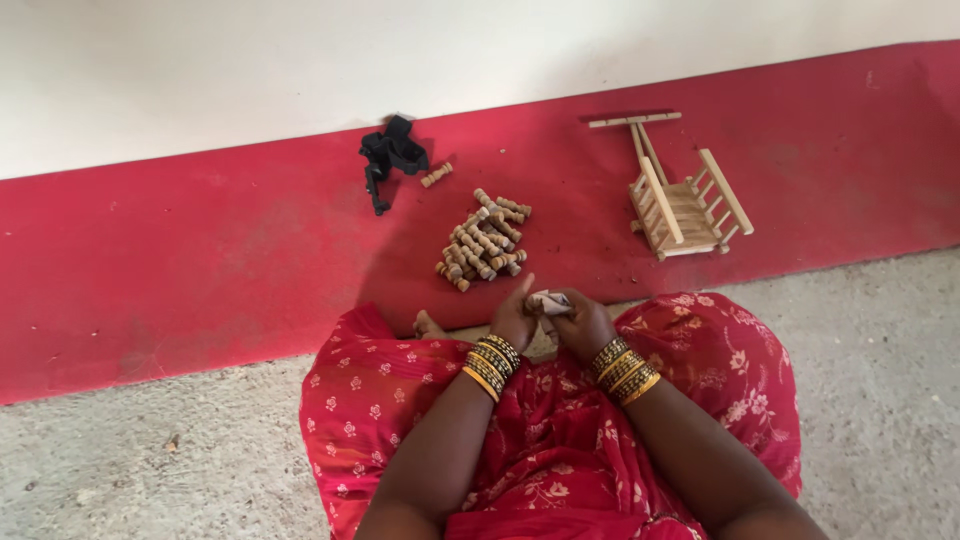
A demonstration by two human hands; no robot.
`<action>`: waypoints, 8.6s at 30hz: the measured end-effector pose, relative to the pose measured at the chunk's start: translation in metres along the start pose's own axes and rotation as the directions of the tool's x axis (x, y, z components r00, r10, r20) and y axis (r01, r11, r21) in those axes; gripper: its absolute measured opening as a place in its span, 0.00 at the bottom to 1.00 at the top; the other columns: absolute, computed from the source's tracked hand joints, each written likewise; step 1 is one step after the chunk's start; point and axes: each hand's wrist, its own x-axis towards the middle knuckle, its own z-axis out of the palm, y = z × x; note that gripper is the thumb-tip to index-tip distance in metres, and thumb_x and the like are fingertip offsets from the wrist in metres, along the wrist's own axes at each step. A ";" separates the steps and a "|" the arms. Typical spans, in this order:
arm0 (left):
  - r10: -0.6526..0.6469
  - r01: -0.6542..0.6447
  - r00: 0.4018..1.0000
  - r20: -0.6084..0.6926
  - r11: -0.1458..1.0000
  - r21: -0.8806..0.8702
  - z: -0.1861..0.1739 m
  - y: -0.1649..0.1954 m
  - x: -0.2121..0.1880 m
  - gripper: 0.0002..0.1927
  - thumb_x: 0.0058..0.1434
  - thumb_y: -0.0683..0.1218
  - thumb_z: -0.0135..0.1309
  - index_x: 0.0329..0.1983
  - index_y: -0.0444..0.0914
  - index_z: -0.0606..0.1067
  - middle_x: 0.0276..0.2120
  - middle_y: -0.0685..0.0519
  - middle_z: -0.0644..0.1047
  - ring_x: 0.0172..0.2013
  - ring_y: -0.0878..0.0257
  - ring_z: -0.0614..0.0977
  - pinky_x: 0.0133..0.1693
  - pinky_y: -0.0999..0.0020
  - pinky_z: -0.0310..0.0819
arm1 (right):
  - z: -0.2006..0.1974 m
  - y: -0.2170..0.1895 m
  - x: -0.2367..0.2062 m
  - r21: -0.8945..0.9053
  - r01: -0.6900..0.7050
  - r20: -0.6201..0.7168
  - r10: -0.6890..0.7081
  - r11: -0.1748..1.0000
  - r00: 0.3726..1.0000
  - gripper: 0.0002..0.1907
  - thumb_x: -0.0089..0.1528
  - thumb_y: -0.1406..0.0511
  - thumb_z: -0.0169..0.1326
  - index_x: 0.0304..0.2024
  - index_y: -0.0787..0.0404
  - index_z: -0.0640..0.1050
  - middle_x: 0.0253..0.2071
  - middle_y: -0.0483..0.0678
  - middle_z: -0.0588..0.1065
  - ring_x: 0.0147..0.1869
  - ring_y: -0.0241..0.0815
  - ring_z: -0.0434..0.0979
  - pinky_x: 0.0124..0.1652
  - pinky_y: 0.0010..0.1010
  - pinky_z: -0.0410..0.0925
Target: The person sits on the floor and wipes small wooden spindle-shaped pieces one at a time with a cloth, setting the wiped pieces in a pile beside a small wooden chair frame. They continue picking up unwiped pieces from a pile and rubbing each with the cloth.
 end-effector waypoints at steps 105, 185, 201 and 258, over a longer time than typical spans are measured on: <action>-0.382 0.004 0.869 -0.315 0.642 -0.767 0.004 0.002 -0.005 0.12 0.72 0.45 0.45 0.35 0.33 0.73 0.27 0.51 0.76 0.26 0.62 0.79 0.31 0.66 0.80 | 0.008 0.005 0.010 -0.075 0.396 -0.091 -0.402 0.915 0.911 0.15 0.67 0.64 0.53 0.52 0.67 0.74 0.40 0.59 0.81 0.34 0.39 0.82 0.27 0.27 0.78; -0.426 0.340 0.895 -0.132 0.844 -0.416 0.027 -0.027 0.032 0.41 0.57 0.33 0.51 0.75 0.41 0.57 0.42 0.52 0.74 0.34 0.64 0.77 0.29 0.71 0.74 | -0.180 -0.008 0.050 0.371 0.177 -0.471 0.021 0.912 0.882 0.09 0.65 0.64 0.59 0.44 0.62 0.77 0.34 0.47 0.81 0.32 0.35 0.82 0.27 0.27 0.77; -0.195 0.172 0.976 -0.099 0.404 0.898 0.180 0.005 0.171 0.47 0.60 0.57 0.63 0.77 0.48 0.52 0.59 0.37 0.65 0.59 0.41 0.70 0.59 0.48 0.67 | -0.203 0.034 0.086 0.827 0.289 -0.412 0.170 0.482 0.895 0.10 0.66 0.70 0.56 0.50 0.66 0.77 0.40 0.51 0.80 0.36 0.39 0.83 0.32 0.29 0.78; 0.177 -0.147 0.974 -0.144 0.969 0.196 0.032 0.020 -0.017 0.27 0.64 0.39 0.56 0.68 0.34 0.71 0.41 0.45 0.81 0.39 0.63 0.81 0.41 0.69 0.77 | -0.045 0.018 0.038 0.263 0.017 0.059 -0.033 0.965 0.998 0.17 0.63 0.58 0.60 0.47 0.64 0.77 0.29 0.48 0.79 0.24 0.34 0.75 0.22 0.28 0.73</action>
